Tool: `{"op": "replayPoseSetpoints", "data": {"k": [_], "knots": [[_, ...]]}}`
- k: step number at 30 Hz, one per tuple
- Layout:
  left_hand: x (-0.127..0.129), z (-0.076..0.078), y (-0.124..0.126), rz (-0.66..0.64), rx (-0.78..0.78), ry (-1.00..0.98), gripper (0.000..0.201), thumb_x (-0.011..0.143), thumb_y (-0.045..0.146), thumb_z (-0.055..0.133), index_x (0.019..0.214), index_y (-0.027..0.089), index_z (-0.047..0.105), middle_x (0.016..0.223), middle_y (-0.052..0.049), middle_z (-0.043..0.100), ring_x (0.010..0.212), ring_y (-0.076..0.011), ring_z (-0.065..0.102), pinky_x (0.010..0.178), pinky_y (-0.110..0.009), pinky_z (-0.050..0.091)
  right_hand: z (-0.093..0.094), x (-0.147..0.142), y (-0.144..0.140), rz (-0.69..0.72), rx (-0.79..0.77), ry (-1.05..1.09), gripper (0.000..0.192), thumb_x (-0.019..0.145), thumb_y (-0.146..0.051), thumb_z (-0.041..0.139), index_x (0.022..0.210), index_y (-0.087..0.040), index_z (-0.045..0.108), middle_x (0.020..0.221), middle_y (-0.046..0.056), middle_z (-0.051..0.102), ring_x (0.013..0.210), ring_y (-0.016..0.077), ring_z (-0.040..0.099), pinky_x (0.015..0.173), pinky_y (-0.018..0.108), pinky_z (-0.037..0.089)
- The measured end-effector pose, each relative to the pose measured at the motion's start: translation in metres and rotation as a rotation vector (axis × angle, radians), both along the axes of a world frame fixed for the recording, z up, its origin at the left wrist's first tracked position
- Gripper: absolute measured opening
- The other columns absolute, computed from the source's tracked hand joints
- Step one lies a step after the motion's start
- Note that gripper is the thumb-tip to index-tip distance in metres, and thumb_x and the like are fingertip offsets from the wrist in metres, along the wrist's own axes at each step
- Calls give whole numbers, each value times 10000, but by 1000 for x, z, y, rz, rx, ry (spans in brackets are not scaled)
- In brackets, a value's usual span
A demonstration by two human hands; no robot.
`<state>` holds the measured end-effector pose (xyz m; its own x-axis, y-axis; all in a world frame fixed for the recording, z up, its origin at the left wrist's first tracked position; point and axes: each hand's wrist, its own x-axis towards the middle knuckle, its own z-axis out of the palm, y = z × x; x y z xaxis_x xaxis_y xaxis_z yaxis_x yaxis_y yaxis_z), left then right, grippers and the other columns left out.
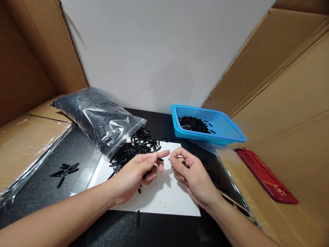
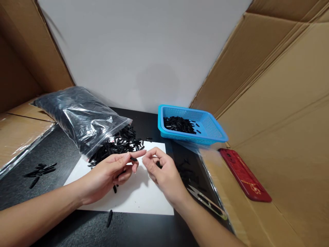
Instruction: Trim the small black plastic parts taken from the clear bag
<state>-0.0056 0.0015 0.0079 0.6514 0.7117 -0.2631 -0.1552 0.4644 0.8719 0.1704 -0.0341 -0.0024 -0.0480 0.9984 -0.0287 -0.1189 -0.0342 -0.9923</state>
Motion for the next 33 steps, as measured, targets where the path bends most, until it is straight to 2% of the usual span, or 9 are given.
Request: {"op": "replayPoseSetpoints", "data": {"k": [3, 6, 8, 13, 18, 21, 27, 30, 33], "knots": [[1, -1, 0, -48, 31, -5, 426, 921, 519, 536, 841, 138, 709, 565, 60, 330, 518, -87, 188, 526, -293, 112, 0, -4, -5, -87, 258, -336, 129, 816, -291, 691, 913, -207, 690, 555, -51, 542, 472, 109, 395, 487, 248, 384], [2, 0, -1, -35, 23, 2, 390, 900, 505, 570, 908, 146, 724, 615, 41, 408, 539, -88, 228, 535, -279, 145, 1, -5, -7, -123, 376, -463, 100, 842, -230, 646, 879, -200, 734, 643, 0, 674, 495, 119, 463, 516, 255, 425], [3, 1, -1, 19, -26, 3, 311, 856, 386, 637, 1079, 182, 710, 718, 17, 498, 594, -95, 326, 573, -260, 223, 2, -4, -8, -166, 399, -483, 107, 851, -217, 639, 837, -191, 742, 638, 11, 700, 504, 123, 497, 505, 245, 422], [3, 2, -1, 124, -53, -40, 686, 609, 6, 574, 1251, 243, 616, 862, 0, 616, 796, -136, 499, 790, -273, 354, 3, 0, -8, -244, 442, -518, 109, 837, -212, 664, 827, -195, 772, 677, 23, 734, 488, 120, 489, 473, 244, 392], [2, -3, 0, 146, 36, -34, 613, 790, 81, 628, 1358, 281, 512, 1070, -35, 645, 986, -166, 584, 920, -314, 388, 3, 1, -8, -255, 436, -542, 105, 831, -227, 672, 808, -190, 767, 618, 11, 687, 489, 121, 476, 487, 245, 403], [1, -8, 0, 160, 91, -33, 544, 823, 179, 702, 1324, 299, 527, 1050, -20, 630, 1019, -188, 638, 956, -345, 420, 3, 2, -7, -253, 400, -535, 120, 840, -266, 672, 808, -189, 757, 573, -5, 628, 499, 127, 497, 493, 241, 408], [2, -9, 6, 224, 81, -38, 316, 770, 217, 780, 1051, 186, 638, 763, 16, 660, 742, -163, 714, 799, -311, 531, 3, 3, -6, -263, 374, -548, 143, 840, -295, 662, 797, -192, 750, 559, -21, 557, 511, 128, 496, 499, 239, 405], [2, -7, 8, 237, 99, 15, 252, 723, 236, 817, 906, 141, 671, 679, -10, 688, 622, -135, 668, 633, -245, 509, 3, 4, -7, -266, 377, -560, 150, 840, -301, 661, 792, -189, 749, 555, -24, 533, 501, 124, 471, 485, 240, 388], [2, -7, 9, 221, 128, 44, 261, 729, 282, 812, 921, 132, 716, 673, -26, 699, 567, -114, 614, 556, -228, 462, 2, 3, -7, -265, 379, -550, 137, 833, -296, 666, 789, -189, 739, 543, -34, 509, 486, 117, 444, 474, 239, 377]]}}
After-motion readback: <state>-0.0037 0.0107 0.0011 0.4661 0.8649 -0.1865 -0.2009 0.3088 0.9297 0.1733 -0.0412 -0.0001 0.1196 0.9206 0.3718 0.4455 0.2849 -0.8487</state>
